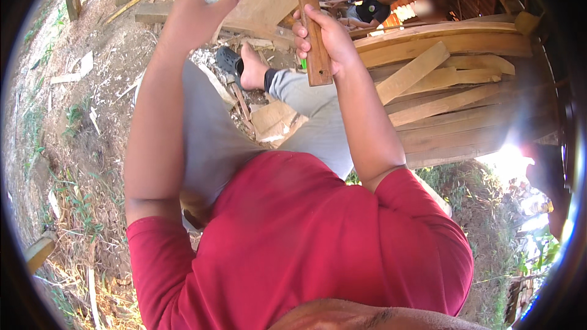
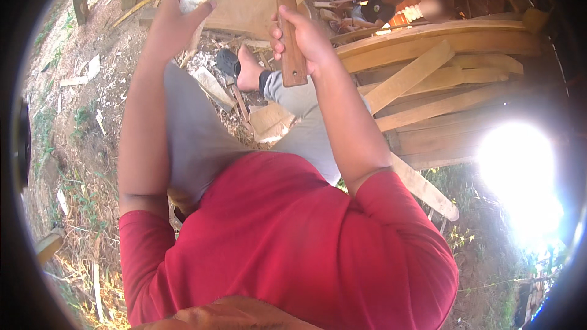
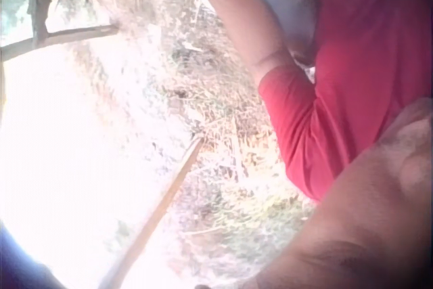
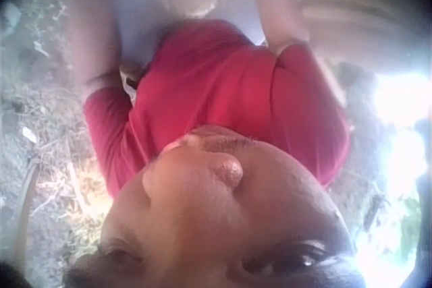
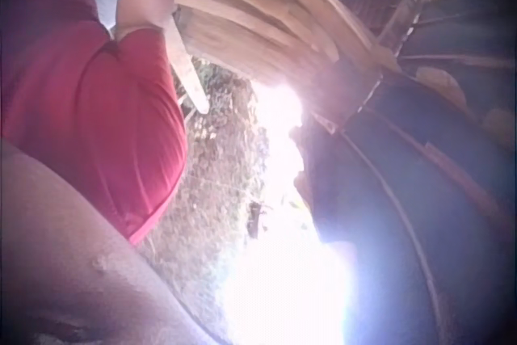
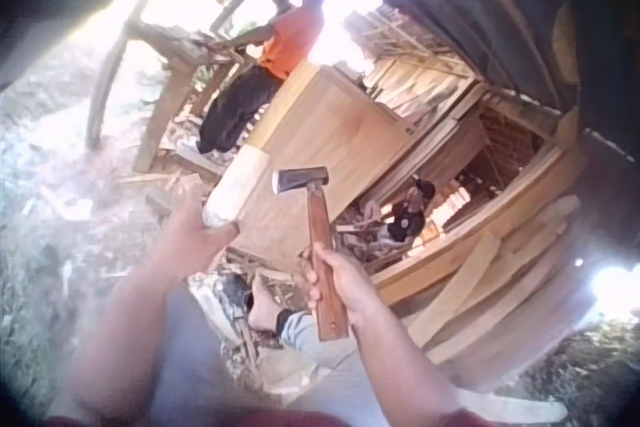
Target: The person holds a wooden block and uses a hand tool to carve the surface, then picks up a smaller piece of wood and taps it with a hammer.
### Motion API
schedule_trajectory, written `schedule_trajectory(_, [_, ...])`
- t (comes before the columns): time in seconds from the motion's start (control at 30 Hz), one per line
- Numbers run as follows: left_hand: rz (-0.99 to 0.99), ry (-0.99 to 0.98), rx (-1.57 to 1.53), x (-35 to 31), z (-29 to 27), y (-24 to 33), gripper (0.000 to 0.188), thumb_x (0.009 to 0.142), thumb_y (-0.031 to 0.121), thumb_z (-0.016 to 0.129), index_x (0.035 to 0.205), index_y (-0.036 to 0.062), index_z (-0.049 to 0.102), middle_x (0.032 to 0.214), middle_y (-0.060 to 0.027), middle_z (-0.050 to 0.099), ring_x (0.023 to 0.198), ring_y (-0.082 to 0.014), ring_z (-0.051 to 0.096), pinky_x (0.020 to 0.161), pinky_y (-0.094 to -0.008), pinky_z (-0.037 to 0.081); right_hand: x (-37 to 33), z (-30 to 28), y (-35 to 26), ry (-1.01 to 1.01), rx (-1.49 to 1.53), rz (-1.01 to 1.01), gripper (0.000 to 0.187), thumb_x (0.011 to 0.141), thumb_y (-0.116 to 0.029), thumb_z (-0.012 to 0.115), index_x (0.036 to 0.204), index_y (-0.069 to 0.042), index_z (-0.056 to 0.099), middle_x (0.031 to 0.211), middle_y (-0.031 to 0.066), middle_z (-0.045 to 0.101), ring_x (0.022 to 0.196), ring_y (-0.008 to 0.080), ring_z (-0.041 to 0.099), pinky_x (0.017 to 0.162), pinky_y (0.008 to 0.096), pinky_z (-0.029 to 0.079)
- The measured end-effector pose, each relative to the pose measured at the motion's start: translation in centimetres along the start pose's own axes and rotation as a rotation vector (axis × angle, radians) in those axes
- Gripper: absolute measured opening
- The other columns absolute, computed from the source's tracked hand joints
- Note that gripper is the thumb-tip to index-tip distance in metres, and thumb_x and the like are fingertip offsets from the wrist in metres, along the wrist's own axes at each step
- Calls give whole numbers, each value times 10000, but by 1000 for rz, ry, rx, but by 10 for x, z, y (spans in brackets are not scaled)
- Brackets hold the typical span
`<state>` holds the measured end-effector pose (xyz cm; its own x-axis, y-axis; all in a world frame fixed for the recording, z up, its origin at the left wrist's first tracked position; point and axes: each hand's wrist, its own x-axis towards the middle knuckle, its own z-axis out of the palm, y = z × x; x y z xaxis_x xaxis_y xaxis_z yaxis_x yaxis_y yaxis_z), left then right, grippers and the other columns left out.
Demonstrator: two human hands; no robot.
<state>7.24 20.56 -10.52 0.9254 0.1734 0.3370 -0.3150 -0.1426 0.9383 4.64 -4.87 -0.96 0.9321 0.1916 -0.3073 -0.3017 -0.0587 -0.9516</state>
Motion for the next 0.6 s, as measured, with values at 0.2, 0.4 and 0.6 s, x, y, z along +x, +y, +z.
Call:
schedule_trajectory(0.2, [-33, -3, 14, -5, -4, 7, 730, 894, 374, 800, 1372, -83, 491, 1135, -209, 704, 993, -238, 703, 869, -366, 551, -14, -18, -2, -25, -49, 18, 314, 1074, -383, 552, 1100, -71, 526, 750, 20, 540, 562, 149, 534, 513, 335, 486])
schedule_trajectory(0.4, [-33, -14, 7, -8, -8, 8, 751, 895, 363, 803, 1392, -75, 450, 1113, -205, 700, 977, -233, 696, 842, -366, 549, -8, -19, -5, 10, -36, 0, 311, 1081, -398, 547, 1118, -89, 549, 747, 10, 534, 553, 136, 529, 500, 313, 477])
schedule_trajectory(0.6, [-43, 3, -7, -5, -4, 5, 752, 892, 354, 809, 1393, -76, 450, 1116, -213, 692, 981, -237, 686, 845, -374, 546, -7, -13, 2, -26, -36, 23, 305, 1062, -376, 586, 1118, -80, 542, 748, 27, 557, 554, 153, 551, 505, 331, 499])
